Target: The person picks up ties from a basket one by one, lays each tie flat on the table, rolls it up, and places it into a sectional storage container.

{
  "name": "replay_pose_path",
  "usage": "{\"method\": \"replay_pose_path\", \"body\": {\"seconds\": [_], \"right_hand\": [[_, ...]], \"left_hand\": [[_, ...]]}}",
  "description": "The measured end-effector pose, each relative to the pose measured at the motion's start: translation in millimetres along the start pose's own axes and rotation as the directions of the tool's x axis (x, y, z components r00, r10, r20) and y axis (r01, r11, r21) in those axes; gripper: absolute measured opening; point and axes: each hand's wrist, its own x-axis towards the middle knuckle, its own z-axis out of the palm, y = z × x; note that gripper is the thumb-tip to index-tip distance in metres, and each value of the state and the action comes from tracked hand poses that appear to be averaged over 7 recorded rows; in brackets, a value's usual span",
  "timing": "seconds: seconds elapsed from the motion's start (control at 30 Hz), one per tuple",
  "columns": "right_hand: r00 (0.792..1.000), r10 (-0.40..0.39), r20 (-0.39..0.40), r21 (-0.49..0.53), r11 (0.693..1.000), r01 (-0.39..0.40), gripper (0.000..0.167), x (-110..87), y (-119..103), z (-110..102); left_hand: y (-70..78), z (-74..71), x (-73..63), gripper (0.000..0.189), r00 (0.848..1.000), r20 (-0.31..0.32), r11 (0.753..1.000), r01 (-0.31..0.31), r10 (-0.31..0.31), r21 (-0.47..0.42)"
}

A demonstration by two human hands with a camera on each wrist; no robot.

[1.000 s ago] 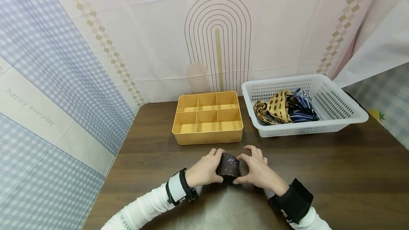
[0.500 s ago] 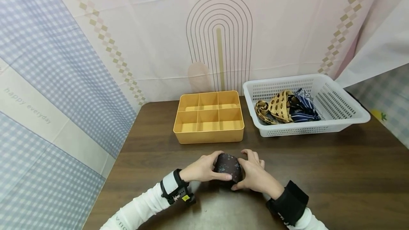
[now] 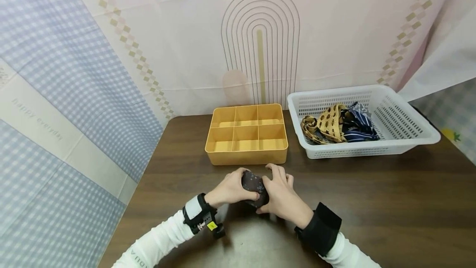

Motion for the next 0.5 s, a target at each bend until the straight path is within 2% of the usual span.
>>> {"method": "replay_pose_path", "body": {"seconds": [0.1, 0.27, 0.37, 0.5], "right_hand": [[1.0, -0.006, -0.025, 0.034, 0.999, 0.007, 0.064, 6.3, -1, -3], [0.998, 0.003, -0.058, 0.117, 0.993, 0.004, 0.06, 11.1, 0, -12], [0.997, 0.02, -0.078, 0.149, 0.989, -0.008, 0.057, 10.6, 4, -17], [0.995, 0.033, -0.095, 0.171, 0.985, -0.016, 0.05, 7.2, 9, -20]], "left_hand": [[1.1, -11.5, 1.4, 0.074, 1.0, -0.028, 1.0, -0.001, 0.001, -0.007], [-1.2, -35.0, 2.7, 0.077, 0.999, -0.029, 0.999, 0.019, -0.02, -0.033], [-3.9, -54.7, 3.3, 0.075, 0.998, -0.033, 0.997, 0.047, -0.048, -0.056], [-4.7, -88.0, 8.0, 0.067, 0.994, -0.086, 0.995, 0.067, -0.073, -0.07]]}}
